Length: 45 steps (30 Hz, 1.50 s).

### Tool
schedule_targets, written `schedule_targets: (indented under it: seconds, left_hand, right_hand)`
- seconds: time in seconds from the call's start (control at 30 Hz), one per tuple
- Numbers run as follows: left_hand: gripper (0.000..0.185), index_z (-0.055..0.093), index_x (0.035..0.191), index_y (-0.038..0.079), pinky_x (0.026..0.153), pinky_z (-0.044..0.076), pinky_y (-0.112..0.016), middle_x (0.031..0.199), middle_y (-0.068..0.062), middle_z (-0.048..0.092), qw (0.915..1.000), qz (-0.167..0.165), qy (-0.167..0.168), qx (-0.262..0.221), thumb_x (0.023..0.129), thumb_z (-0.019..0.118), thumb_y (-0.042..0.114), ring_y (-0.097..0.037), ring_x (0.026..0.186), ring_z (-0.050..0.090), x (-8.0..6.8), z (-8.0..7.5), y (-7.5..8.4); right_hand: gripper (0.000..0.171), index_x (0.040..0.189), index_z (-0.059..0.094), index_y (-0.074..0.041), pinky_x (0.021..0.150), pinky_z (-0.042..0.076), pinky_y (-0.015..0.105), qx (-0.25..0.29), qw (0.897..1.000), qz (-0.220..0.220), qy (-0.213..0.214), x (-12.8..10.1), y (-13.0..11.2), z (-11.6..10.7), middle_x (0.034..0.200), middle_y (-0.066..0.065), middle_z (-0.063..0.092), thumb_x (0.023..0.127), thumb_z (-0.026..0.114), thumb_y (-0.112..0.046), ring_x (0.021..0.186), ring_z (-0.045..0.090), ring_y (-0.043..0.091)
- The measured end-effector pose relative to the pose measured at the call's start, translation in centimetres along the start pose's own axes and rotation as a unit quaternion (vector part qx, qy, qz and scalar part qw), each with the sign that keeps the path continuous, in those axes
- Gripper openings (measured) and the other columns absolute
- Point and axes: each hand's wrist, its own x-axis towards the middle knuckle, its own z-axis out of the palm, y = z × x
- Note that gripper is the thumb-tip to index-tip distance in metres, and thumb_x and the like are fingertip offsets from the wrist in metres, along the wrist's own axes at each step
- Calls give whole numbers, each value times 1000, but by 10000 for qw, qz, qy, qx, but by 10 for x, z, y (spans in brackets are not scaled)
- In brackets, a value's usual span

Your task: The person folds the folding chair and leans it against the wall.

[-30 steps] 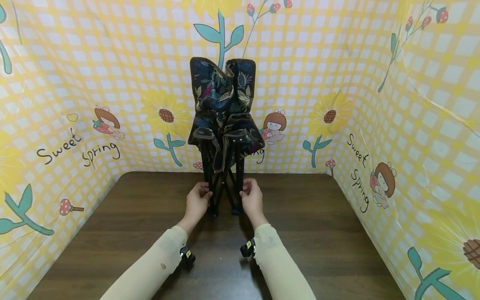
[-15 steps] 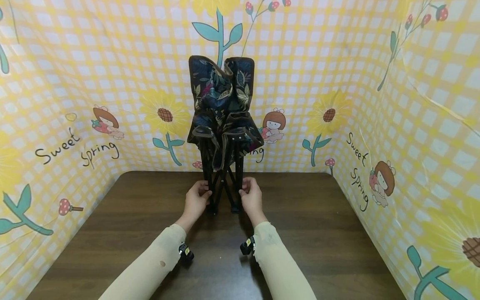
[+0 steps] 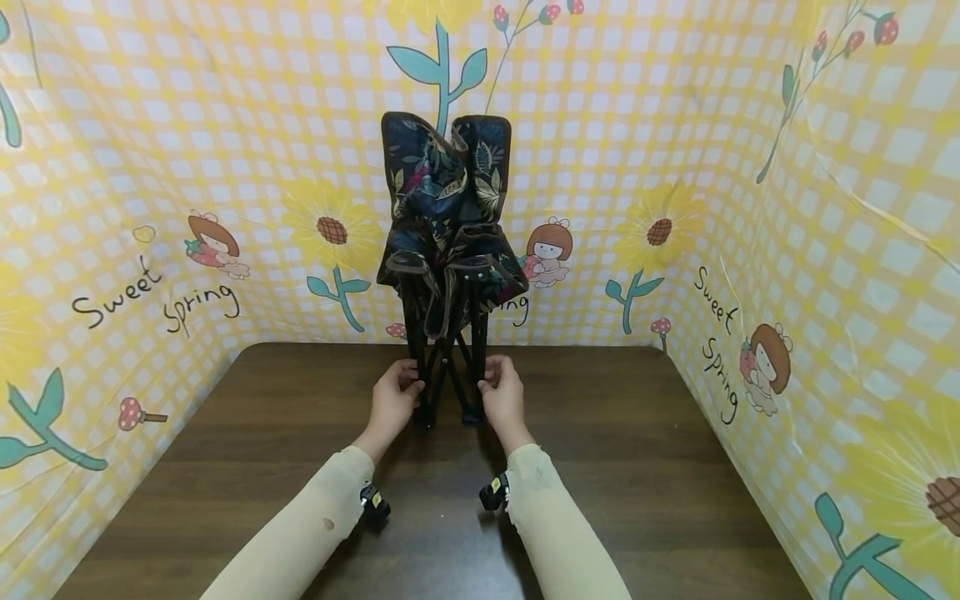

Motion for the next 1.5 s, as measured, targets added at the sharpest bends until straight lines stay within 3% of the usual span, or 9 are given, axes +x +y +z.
schedule_targets:
  seconds: [0.67,1.23,1.5]
  left_hand:
    - [31,65,125,2,82,56,-44,110,-19,70,9998,173,51,23,95,68,-3,-32,103,67,10,1,1]
    - [31,65,126,0,81,56,-43,110,-19,71,9999,92,20,107,95,68,-3,-32,103,67,14,5,-4]
    - [31,65,125,2,88,54,-45,110,-18,71,9998,136,64,102,95,68,-3,-32,105,66,20,7,-7]
  right_hand:
    - [38,125,57,-12,57,51,29,-22,10000,52,0,11,1,3,102,9,57,94,67,6,82,56,20]
    - [39,124,57,-8,55,51,27,-50,9999,-2,118,14,4,6,100,11,57,92,67,10,79,56,19]
    - [37,125,56,-11,56,52,29,-139,9999,9,72,19,5,6,102,11,57,94,66,8,79,56,20]
